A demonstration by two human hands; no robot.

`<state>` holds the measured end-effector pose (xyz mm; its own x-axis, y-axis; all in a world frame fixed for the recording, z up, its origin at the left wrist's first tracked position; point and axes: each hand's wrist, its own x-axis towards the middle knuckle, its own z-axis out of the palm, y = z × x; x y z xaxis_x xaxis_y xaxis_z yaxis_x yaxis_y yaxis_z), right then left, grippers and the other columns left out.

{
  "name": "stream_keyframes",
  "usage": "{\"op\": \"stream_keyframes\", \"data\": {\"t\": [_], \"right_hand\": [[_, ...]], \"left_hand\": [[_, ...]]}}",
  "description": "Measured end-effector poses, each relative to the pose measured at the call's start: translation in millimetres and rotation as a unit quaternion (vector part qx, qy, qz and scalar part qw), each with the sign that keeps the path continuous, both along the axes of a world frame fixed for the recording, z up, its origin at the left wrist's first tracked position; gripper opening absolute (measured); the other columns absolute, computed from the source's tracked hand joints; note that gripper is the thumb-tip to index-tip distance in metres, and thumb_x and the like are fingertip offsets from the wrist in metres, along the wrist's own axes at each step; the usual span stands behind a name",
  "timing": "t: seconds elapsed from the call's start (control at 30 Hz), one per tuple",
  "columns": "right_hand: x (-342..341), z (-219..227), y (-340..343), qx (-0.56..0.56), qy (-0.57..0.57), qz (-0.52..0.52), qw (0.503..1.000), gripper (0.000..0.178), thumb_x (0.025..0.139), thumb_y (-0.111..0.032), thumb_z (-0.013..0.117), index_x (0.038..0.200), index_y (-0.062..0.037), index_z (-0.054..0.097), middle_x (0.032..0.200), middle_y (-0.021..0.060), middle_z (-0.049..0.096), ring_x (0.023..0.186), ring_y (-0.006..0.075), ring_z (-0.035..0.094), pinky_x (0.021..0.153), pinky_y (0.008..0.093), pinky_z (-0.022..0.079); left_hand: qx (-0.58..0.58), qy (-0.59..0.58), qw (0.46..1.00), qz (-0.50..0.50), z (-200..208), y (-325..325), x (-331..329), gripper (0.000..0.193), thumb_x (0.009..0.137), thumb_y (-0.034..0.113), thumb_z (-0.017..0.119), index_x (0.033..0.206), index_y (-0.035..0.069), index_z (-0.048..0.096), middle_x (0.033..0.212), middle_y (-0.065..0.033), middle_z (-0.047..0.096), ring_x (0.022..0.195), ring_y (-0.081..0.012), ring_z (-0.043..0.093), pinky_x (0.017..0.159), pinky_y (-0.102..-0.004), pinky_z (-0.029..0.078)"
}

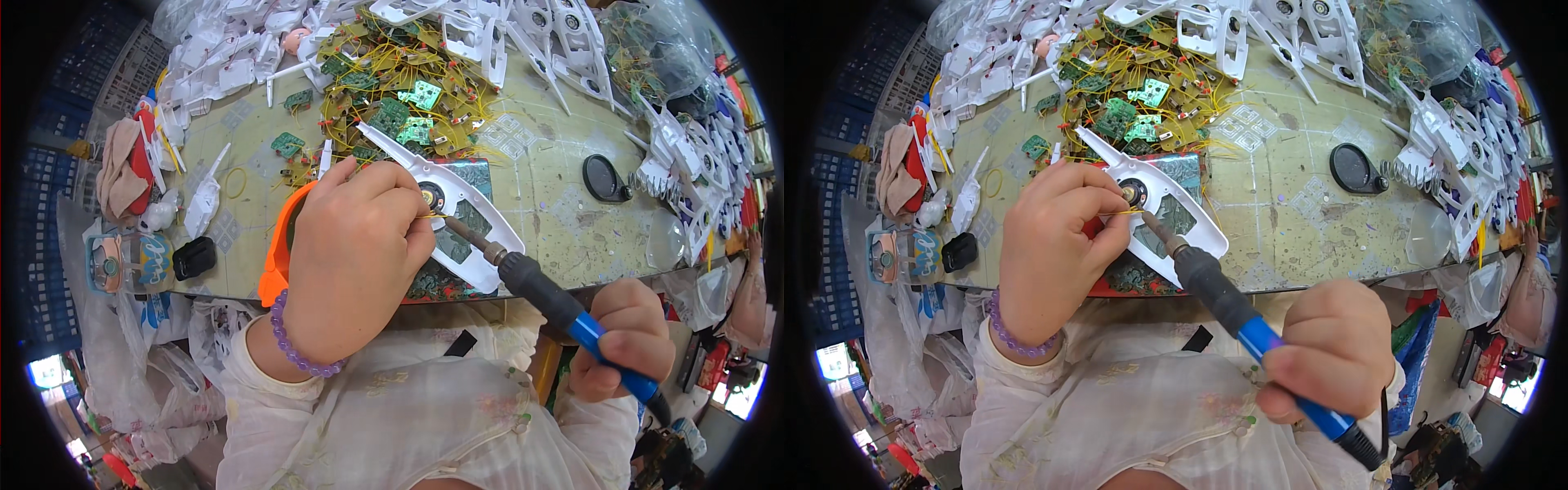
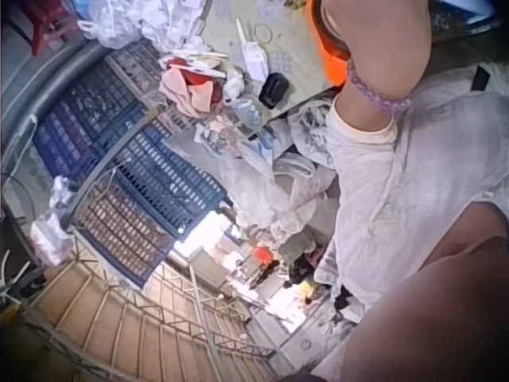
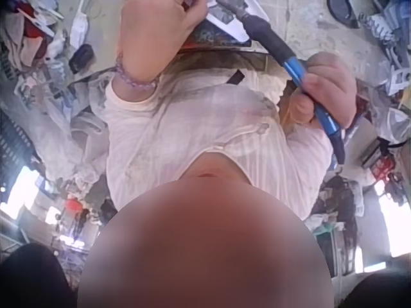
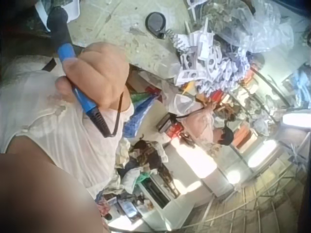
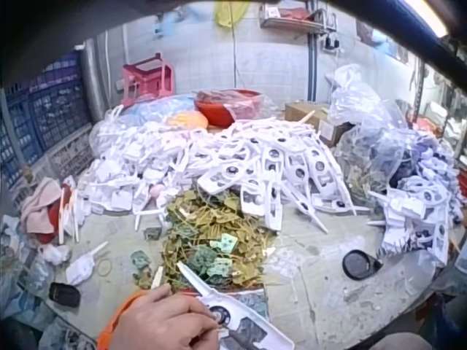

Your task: Assembling small walkie-talkie toys by soldering electronic components inside the plastic shell.

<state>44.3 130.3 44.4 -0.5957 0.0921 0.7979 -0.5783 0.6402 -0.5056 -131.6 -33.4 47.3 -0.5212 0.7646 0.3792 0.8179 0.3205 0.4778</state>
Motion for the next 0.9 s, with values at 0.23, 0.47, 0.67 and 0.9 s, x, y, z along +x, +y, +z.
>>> {"op": "stream_keyframes", "data": {"t": [0.23, 0.47, 0.67, 0.9], "right_hand": [[-4.8, -1.7, -5.1, 0.055, 0.031, -0.017, 0.998, 0.028, 0.081, -0.031, 0.071, 0.087, -0.007, 0.057, 0.06, 0.0017, 0.05, 0.046, 0.0155, 0.048, 0.04, 0.028, 0.034], [-6.6, 13.1, -9.2, 0.096, 0.007, -0.029, 0.995, 0.027, 0.076, -0.029, 0.073, 0.086, -0.0081, 0.059, 0.059, 0.0003, 0.047, 0.047, 0.0157, 0.045, 0.04, 0.0281, 0.033], [-11.4, 27.7, -3.8, 0.085, -0.055, -0.005, 0.995, 0.028, 0.074, -0.027, 0.074, 0.088, -0.0085, 0.059, 0.061, 0.0008, 0.047, 0.05, 0.0166, 0.047, 0.04, 0.0289, 0.033], [-5.1, 8.9, 1.0, 0.095, 0.017, 0.005, 0.995, 0.028, 0.077, -0.027, 0.073, 0.087, -0.0067, 0.058, 0.062, 0.0019, 0.049, 0.045, 0.0163, 0.045, 0.038, 0.0292, 0.031]], "left_hand": [[-0.01, 0.005, 1.0, 0.003, 0.2, -0.9, 1.1, 0.004, 0.069, 0.003, 0.066, 0.072, 0.001, 0.064, 0.08, -0.0073, 0.06, 0.075, -0.0261, 0.059, 0.085, -0.0419, 0.046], [-0.003, 0.012, 1.0, 0.002, 1.1, -0.5, 1.8, 0.005, 0.069, 0.004, 0.067, 0.073, 0.001, 0.064, 0.079, -0.0072, 0.06, 0.074, -0.0262, 0.059, 0.084, -0.0413, 0.047], [0.001, 0.021, 1.0, 0.007, -0.4, -1.4, 2.4, 0.004, 0.07, 0.003, 0.066, 0.072, 0.001, 0.064, 0.079, -0.0072, 0.06, 0.074, -0.0263, 0.059, 0.084, -0.0416, 0.047], [-0.002, 0.014, 1.0, 0.01, -0.1, 0.2, 2.4, 0.003, 0.07, 0.003, 0.066, 0.071, 0.001, 0.064, 0.079, -0.0072, 0.06, 0.074, -0.0265, 0.059, 0.085, -0.0425, 0.047]]}}
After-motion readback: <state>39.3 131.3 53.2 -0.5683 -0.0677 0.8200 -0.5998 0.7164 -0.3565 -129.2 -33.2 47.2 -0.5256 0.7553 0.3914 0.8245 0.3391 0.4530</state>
